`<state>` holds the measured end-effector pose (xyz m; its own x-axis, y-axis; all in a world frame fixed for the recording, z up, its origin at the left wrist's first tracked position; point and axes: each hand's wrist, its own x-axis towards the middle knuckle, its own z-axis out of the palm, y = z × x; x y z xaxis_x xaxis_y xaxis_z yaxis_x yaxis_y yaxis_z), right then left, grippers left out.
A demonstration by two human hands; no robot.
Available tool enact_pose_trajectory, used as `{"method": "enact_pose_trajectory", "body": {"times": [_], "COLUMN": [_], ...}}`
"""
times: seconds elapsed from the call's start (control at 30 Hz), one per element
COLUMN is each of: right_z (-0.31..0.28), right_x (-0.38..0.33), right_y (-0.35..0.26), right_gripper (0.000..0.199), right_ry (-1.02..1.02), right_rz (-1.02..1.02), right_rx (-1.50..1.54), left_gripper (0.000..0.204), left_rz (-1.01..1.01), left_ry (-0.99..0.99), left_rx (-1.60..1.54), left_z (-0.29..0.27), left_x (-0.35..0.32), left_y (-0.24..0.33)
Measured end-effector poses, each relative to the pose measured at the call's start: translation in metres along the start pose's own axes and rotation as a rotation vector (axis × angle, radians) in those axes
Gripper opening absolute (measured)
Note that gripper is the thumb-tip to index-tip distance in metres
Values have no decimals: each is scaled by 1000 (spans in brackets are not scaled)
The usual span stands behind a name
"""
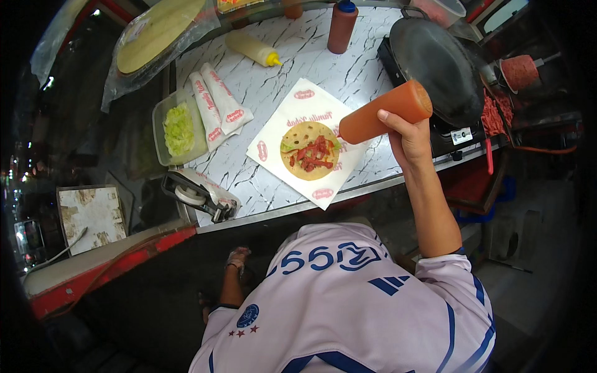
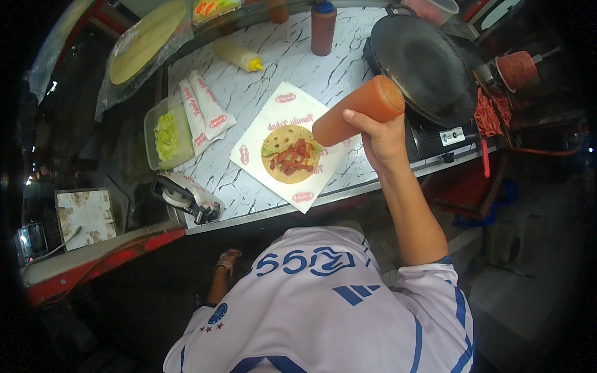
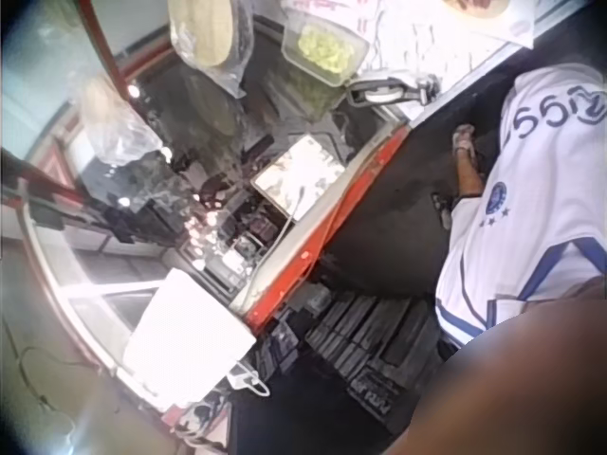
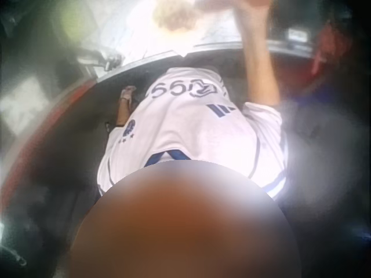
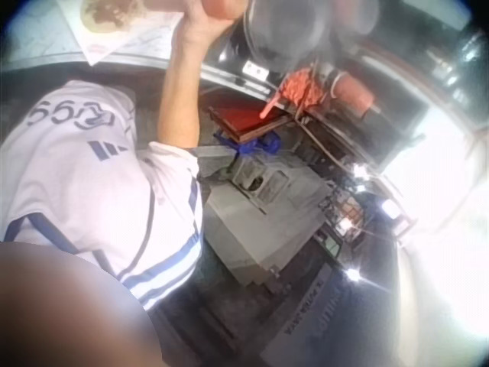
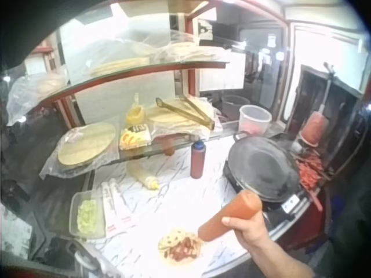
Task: The person assembles two tacos at a street food stall. They place cooked tortillas on paper, add shredded meat and sauces, then wrap each taco in paper and place it in a plastic bag. The person also handles cash from a customer and stores it in a drawer.
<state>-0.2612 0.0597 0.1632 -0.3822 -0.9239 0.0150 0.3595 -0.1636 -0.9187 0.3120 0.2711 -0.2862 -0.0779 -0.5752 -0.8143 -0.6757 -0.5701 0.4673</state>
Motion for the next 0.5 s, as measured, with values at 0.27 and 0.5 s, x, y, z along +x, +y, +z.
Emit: {"method": "enact_pose_trajectory", "body": {"times": [0.27,0.5], "right_z": [11,18], "right_x": [1,3], "right_y": [-4,6], "right_gripper": [55,59], "right_ry": [-90,-179], "right_rz": [44,31], "right_rx": [-52,-72], "left_gripper": [23,14], "left_rz": [-23,59], "left_ry": [45,-4], "left_rx": [265,-423], "left_z": [23,11], "left_x": [7,5], "left_y": [-21,0]}}
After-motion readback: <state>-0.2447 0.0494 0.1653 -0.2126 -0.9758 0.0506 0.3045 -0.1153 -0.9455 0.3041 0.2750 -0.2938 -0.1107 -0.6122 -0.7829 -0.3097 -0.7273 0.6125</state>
